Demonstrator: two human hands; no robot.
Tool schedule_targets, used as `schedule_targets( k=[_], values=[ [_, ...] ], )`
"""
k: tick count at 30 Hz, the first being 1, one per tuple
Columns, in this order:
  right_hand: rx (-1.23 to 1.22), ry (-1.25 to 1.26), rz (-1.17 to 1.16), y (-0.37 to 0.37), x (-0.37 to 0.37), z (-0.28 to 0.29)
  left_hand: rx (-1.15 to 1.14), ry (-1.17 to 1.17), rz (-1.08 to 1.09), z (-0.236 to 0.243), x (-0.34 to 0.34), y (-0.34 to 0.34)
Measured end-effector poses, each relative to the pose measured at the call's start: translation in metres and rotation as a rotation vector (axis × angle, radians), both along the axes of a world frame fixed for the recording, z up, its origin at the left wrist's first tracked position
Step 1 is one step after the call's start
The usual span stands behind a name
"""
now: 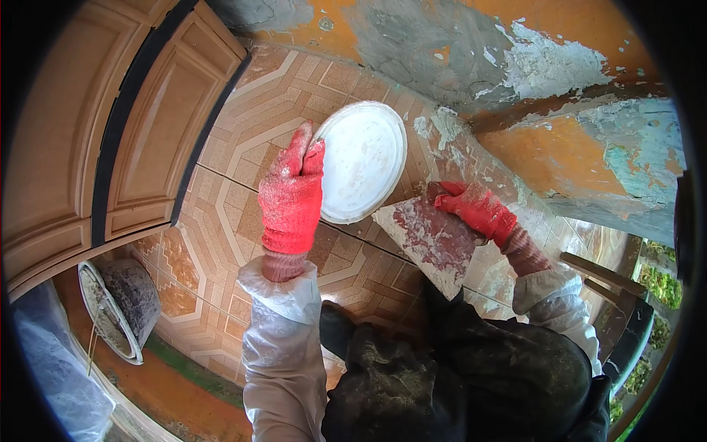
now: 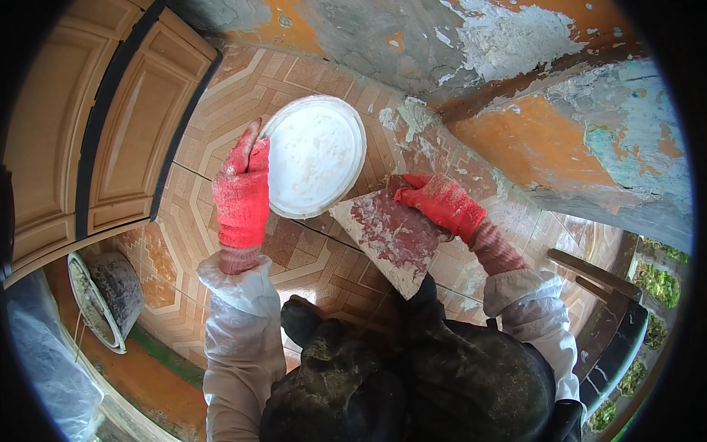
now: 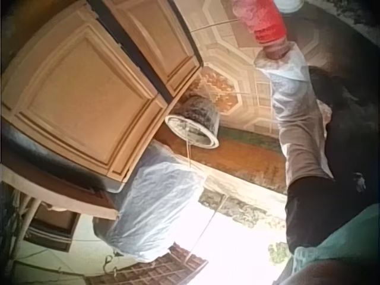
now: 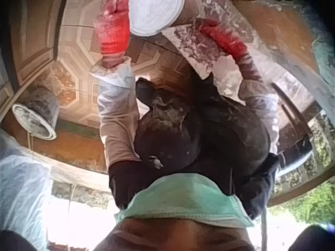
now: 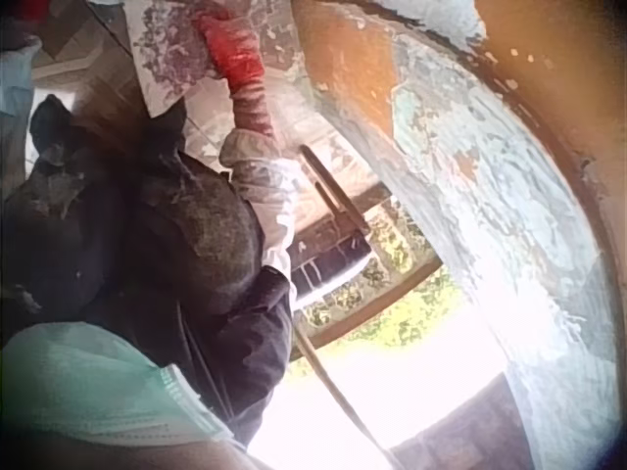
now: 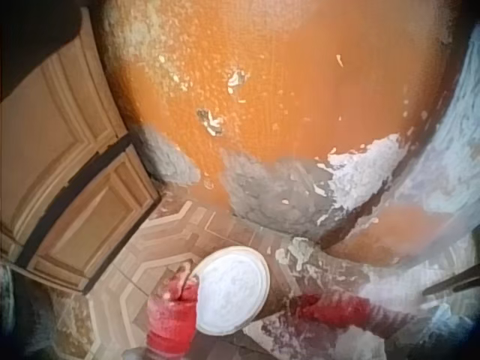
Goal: The person applies a white substance to a damaged orange wall using a metal scraper, picking up more substance from a white container lid between strokes.
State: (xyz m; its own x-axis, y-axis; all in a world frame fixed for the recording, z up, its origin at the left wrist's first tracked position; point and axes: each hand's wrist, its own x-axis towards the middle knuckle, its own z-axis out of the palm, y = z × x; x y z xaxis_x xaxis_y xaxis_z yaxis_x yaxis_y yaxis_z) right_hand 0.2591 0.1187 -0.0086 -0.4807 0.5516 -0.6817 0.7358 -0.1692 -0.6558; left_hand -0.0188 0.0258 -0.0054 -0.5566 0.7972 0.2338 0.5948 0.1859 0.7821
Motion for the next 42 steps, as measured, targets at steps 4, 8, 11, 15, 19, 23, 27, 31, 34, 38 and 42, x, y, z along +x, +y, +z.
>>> schedule_targets(
  k=[4,8,11,15,19,23,27,31,34,38,42],
  values=[
    [-0.103,0.027,-0.114,-0.021,-0.007,0.003,0.062,-0.121,0.264,-0.013,0.020,-0.014],
    [-0.055,0.026,-0.159,-0.033,0.005,-0.008,-0.013,-0.621,0.378,-0.024,0.041,-0.037],
    [-0.073,-0.032,-0.197,-0.035,0.002,0.000,0.096,-0.730,0.520,-0.032,0.061,-0.046],
    [-0.012,-0.072,-0.210,-0.035,0.006,-0.006,0.125,-0.835,0.415,-0.043,0.068,-0.062],
    [0.014,-0.090,-0.289,-0.037,0.004,-0.011,0.150,-0.792,0.557,-0.040,0.090,-0.060],
    [0.057,-0.049,-0.377,-0.041,0.001,-0.014,-0.252,-0.286,0.567,-0.047,0.093,-0.072],
    [0.081,-0.138,-0.348,-0.041,-0.005,-0.007,-0.020,-0.758,0.632,-0.040,0.103,-0.069],
    [0.104,-0.131,-0.354,-0.041,-0.005,-0.014,-0.145,-0.505,0.588,-0.035,0.107,-0.070],
    [0.157,-0.152,-0.356,-0.037,-0.008,-0.013,-0.226,-0.440,0.542,-0.028,0.111,-0.073],
    [0.205,-0.196,-0.292,-0.027,-0.017,-0.003,-0.245,-0.417,0.495,-0.035,0.111,-0.081],
    [0.297,-0.174,-0.272,-0.016,-0.026,-0.004,-0.206,-0.567,0.429,-0.037,0.104,-0.086]
  ],
)
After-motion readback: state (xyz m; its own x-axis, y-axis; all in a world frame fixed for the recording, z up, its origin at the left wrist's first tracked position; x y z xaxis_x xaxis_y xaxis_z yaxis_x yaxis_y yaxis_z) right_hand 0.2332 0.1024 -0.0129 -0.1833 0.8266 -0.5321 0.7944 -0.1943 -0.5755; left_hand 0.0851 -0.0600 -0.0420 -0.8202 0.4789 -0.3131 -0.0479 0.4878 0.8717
